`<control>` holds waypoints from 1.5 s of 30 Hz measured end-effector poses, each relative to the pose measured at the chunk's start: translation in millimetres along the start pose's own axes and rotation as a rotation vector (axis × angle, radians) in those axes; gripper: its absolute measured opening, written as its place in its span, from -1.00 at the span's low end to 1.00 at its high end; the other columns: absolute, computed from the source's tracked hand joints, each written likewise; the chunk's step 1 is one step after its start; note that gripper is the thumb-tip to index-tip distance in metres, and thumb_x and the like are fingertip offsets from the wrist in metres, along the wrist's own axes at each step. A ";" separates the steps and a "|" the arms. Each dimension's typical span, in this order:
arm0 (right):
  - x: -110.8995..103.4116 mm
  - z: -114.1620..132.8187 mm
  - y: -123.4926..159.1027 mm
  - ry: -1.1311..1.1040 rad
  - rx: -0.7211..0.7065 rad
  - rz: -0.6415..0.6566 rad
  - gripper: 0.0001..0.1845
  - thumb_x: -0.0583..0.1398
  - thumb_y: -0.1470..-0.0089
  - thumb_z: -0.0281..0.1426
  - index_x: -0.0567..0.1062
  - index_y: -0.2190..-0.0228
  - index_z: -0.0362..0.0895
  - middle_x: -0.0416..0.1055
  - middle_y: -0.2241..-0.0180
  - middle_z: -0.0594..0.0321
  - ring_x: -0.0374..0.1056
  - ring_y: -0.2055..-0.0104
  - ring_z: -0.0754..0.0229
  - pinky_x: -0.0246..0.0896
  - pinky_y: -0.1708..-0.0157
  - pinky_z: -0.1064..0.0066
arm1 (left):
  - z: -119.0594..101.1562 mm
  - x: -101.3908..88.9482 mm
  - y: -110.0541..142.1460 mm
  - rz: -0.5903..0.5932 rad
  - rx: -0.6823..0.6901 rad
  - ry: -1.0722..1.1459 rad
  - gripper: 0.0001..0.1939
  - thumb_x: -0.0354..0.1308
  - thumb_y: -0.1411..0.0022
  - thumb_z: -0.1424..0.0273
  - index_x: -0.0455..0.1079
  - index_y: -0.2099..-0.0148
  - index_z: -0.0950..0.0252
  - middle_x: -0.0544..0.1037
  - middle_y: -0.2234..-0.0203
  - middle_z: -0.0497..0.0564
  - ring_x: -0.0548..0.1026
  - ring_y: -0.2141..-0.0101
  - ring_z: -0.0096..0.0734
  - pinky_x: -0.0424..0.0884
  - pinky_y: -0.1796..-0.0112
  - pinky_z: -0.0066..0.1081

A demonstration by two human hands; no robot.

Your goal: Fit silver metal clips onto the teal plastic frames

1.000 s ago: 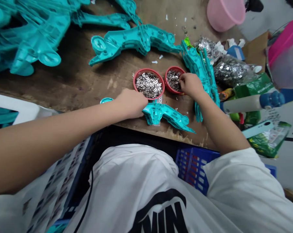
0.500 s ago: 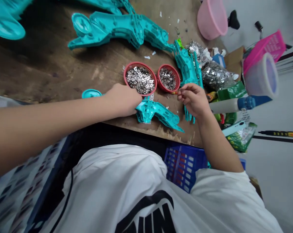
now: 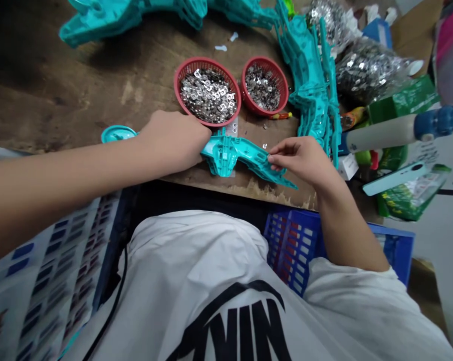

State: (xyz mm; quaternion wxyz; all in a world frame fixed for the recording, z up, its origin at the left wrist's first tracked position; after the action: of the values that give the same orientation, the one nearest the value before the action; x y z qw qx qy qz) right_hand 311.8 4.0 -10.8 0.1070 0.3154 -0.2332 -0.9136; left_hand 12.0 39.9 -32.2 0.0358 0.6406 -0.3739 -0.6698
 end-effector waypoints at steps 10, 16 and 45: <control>3.2 -0.7 -4.0 -0.021 0.009 0.019 -0.83 0.70 -0.17 -0.35 0.87 0.29 -0.09 0.76 0.42 0.15 0.72 0.36 0.06 0.75 0.25 0.27 | 4.1 6.8 -4.4 0.018 -0.021 0.025 -0.59 0.45 -0.59 0.27 0.72 -0.37 0.25 0.81 -0.28 0.31 0.77 -0.33 0.58 0.72 -0.39 0.26; 5.0 -0.4 -4.2 -0.050 0.026 0.012 -0.77 0.74 -0.11 -0.34 0.85 0.30 -0.08 0.76 0.43 0.16 0.72 0.38 0.05 0.79 0.25 0.25 | 1.8 4.3 -2.9 0.017 0.001 -0.014 -0.62 0.42 -0.60 0.26 0.74 -0.34 0.27 0.82 -0.28 0.33 0.79 -0.31 0.56 0.74 -0.34 0.18; 1.4 32.4 8.3 0.553 -0.354 -0.117 -0.83 0.63 -0.30 -0.29 0.88 0.13 -0.08 0.81 0.24 0.09 0.62 0.27 -0.01 0.55 0.12 0.12 | -1.2 0.6 -3.6 -0.078 0.130 0.073 -0.69 0.33 -0.57 0.43 0.86 -0.19 0.32 0.86 -0.08 0.46 0.84 -0.11 0.45 0.73 -0.08 0.05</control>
State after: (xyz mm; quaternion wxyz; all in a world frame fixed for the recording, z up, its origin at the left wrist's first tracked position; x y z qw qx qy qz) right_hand 290.9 8.0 15.0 0.1668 0.5409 -0.0145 -0.8243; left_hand 14.5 41.6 -34.5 -0.0184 0.6798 -0.3897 -0.6210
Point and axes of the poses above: each hand's wrist, its own y-axis away from the middle knuckle, its own x-axis out of the palm, z = x × y, the point moved 4 cm from there along -y, towards the middle knuckle
